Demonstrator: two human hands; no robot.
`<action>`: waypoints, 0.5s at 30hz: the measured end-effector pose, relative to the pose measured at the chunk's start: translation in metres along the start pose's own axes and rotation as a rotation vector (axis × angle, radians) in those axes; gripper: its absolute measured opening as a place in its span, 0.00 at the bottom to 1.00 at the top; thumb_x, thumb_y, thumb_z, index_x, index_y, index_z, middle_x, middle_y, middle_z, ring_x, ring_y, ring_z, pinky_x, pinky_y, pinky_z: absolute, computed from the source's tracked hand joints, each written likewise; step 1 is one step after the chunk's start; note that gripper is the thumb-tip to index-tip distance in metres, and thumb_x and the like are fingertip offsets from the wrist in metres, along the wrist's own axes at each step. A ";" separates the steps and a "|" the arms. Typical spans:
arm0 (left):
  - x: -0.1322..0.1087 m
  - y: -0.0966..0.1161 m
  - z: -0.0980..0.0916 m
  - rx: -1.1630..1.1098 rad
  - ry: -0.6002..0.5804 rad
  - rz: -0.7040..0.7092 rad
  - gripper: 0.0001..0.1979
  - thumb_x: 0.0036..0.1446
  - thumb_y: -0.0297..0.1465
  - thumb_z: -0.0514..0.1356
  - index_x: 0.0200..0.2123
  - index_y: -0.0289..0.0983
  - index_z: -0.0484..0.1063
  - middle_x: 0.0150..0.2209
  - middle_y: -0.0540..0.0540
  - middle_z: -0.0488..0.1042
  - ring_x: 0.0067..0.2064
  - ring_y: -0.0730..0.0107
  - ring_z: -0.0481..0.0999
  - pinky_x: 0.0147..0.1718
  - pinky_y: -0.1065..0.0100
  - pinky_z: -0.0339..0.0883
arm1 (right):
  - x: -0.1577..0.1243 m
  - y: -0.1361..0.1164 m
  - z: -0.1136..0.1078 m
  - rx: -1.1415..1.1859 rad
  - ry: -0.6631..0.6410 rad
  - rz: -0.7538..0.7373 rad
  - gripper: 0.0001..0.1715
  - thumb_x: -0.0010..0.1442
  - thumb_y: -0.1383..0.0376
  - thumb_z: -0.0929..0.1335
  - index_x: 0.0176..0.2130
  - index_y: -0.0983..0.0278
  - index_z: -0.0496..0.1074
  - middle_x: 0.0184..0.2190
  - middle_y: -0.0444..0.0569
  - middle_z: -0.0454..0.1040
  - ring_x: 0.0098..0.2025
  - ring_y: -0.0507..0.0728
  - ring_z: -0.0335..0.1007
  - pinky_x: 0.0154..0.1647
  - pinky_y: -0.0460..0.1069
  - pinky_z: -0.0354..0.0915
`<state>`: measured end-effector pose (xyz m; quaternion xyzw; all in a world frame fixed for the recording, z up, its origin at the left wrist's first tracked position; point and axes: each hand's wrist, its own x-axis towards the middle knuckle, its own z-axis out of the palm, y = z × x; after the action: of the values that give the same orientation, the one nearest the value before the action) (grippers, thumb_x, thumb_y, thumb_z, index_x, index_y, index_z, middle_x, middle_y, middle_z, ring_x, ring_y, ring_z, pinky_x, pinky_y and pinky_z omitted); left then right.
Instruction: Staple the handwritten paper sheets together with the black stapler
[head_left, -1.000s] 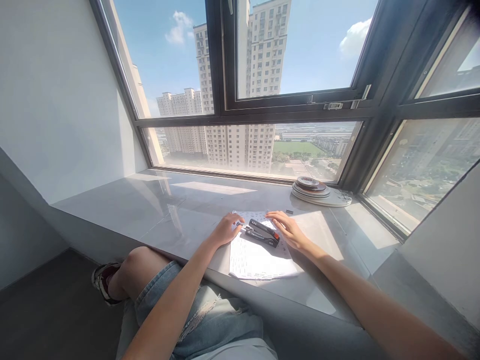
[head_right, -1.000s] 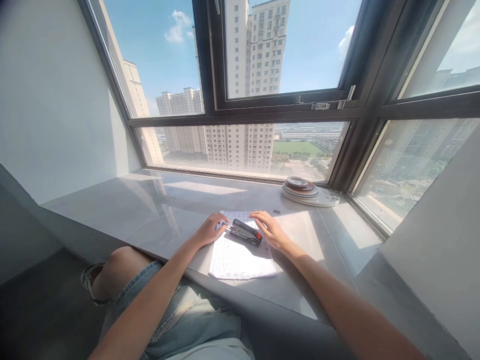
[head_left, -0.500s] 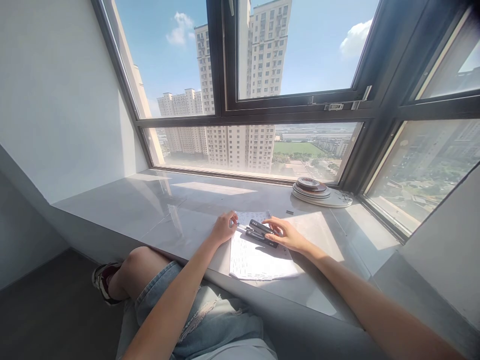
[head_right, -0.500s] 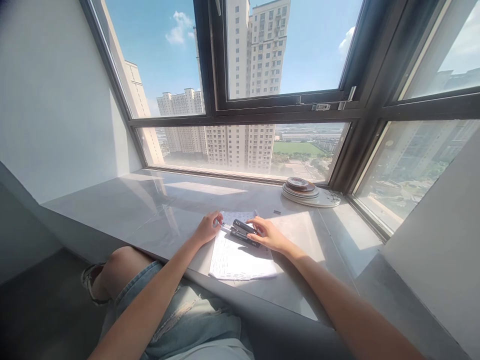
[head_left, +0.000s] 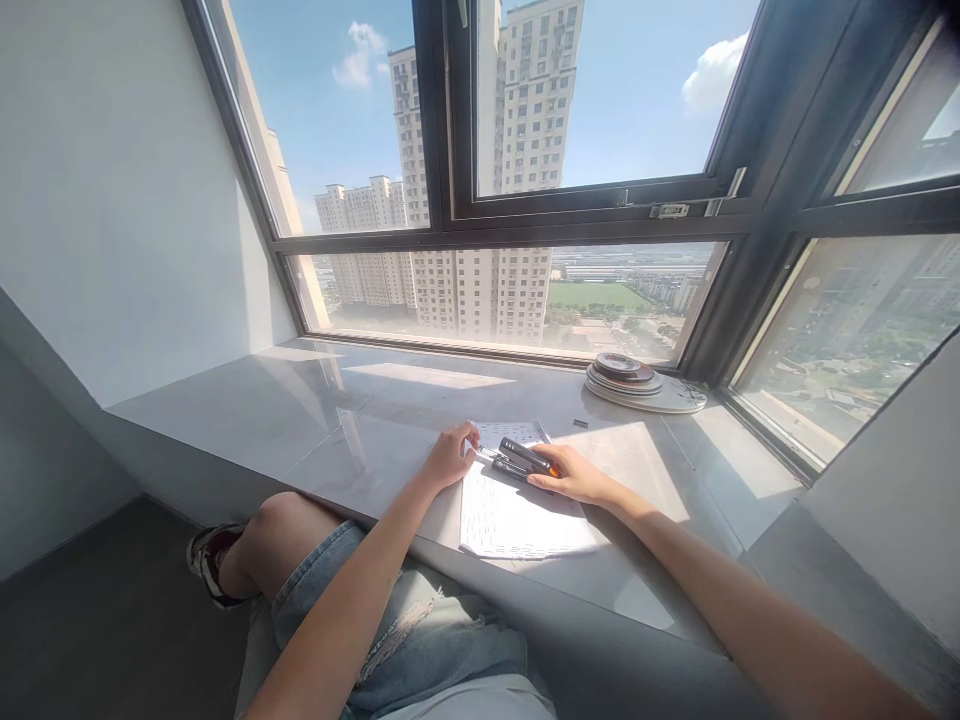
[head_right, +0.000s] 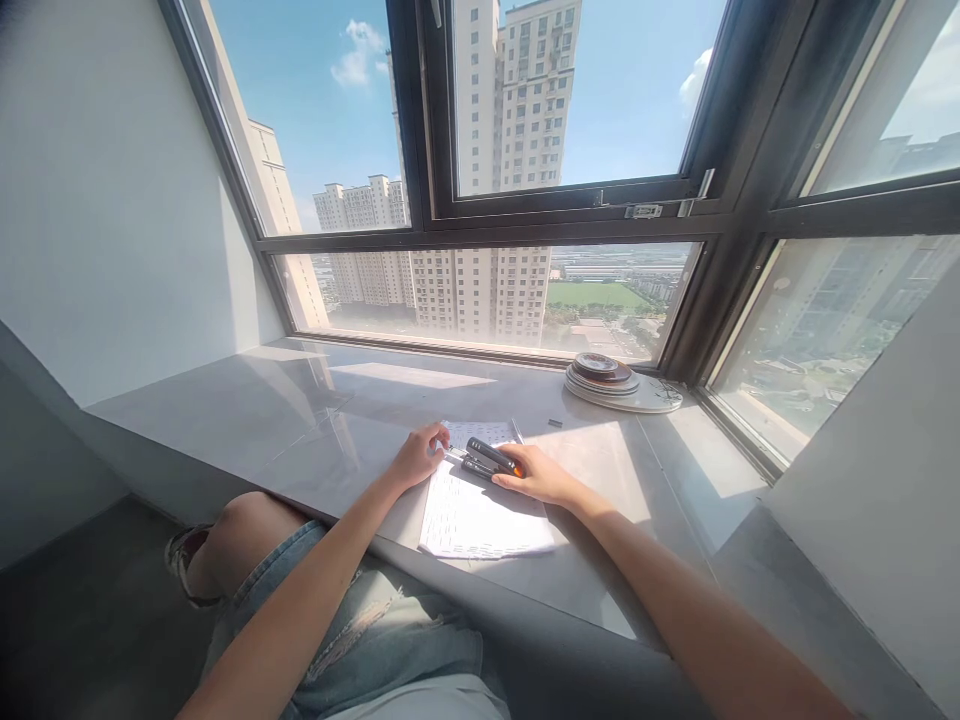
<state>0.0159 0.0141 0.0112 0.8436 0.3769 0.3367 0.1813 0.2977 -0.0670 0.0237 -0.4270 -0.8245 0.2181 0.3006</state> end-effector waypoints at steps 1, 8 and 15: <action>0.000 0.001 0.000 -0.008 -0.010 0.013 0.12 0.53 0.21 0.56 0.38 0.41 0.70 0.38 0.50 0.77 0.35 0.66 0.70 0.39 0.64 0.66 | 0.000 0.000 0.000 -0.006 -0.003 0.000 0.25 0.64 0.48 0.69 0.51 0.63 0.75 0.34 0.47 0.76 0.30 0.54 0.65 0.29 0.47 0.61; -0.002 0.002 -0.001 -0.047 -0.074 0.088 0.18 0.50 0.18 0.53 0.41 0.41 0.70 0.40 0.50 0.77 0.38 0.66 0.71 0.43 0.64 0.66 | 0.000 -0.001 -0.001 -0.024 -0.013 -0.006 0.24 0.65 0.48 0.68 0.49 0.63 0.75 0.33 0.46 0.75 0.31 0.54 0.64 0.30 0.47 0.60; -0.003 0.003 -0.002 -0.114 -0.086 0.096 0.20 0.49 0.18 0.54 0.45 0.40 0.69 0.42 0.48 0.78 0.38 0.66 0.71 0.45 0.63 0.67 | 0.001 0.002 0.000 -0.028 -0.010 0.006 0.23 0.64 0.47 0.67 0.42 0.64 0.75 0.30 0.46 0.73 0.30 0.54 0.64 0.30 0.48 0.59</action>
<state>0.0146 0.0098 0.0126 0.8628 0.3081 0.3293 0.2285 0.2984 -0.0655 0.0227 -0.4325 -0.8277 0.2096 0.2897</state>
